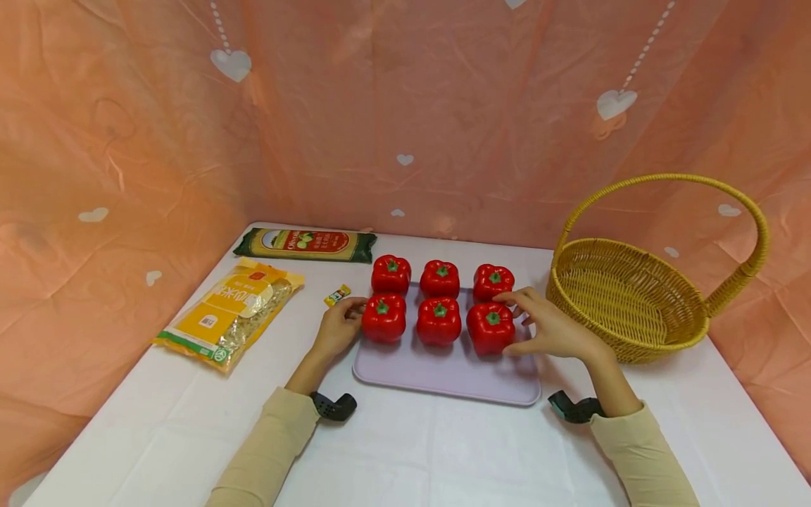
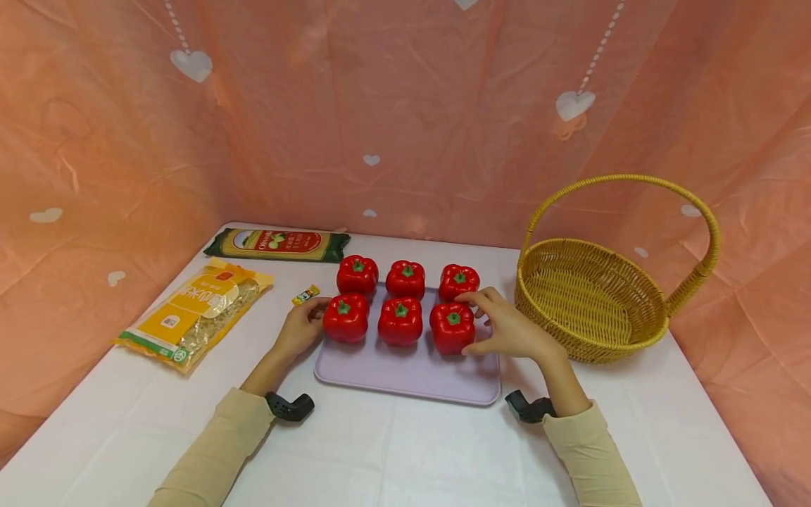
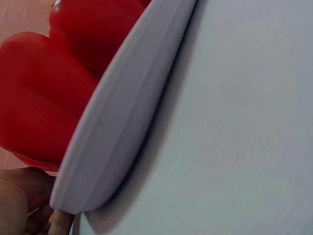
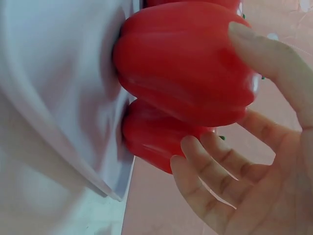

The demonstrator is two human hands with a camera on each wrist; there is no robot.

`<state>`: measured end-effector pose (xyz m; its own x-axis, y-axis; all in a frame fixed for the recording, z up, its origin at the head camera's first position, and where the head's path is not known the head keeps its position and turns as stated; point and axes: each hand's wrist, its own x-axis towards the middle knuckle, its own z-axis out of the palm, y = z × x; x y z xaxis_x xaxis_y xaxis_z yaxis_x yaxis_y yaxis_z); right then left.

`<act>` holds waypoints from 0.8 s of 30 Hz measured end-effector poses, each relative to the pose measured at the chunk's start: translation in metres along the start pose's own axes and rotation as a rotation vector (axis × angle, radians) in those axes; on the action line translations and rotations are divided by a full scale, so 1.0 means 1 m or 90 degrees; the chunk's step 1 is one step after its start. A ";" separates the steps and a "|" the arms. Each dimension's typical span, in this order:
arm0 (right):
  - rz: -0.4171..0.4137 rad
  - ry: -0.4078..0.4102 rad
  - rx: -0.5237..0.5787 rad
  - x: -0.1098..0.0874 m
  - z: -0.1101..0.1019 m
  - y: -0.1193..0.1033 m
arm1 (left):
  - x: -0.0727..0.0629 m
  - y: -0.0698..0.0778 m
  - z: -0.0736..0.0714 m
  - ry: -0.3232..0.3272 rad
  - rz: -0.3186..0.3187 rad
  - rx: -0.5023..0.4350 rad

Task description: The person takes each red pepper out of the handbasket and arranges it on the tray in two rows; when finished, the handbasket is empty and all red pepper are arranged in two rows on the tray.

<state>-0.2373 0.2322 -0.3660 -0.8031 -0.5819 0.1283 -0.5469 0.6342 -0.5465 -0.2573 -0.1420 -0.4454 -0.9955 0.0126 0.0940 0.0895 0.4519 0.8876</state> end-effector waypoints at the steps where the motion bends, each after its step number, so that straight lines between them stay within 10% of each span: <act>1: -0.003 -0.002 0.000 0.000 0.000 0.001 | 0.000 0.000 0.000 0.000 -0.001 0.001; 24: 0.022 0.044 -0.011 0.002 -0.001 0.000 | 0.000 0.001 0.000 0.000 -0.008 -0.006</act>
<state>-0.2386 0.2316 -0.3651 -0.8354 -0.5235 0.1675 -0.5225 0.6618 -0.5375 -0.2569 -0.1417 -0.4446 -0.9966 0.0064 0.0823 0.0766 0.4435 0.8930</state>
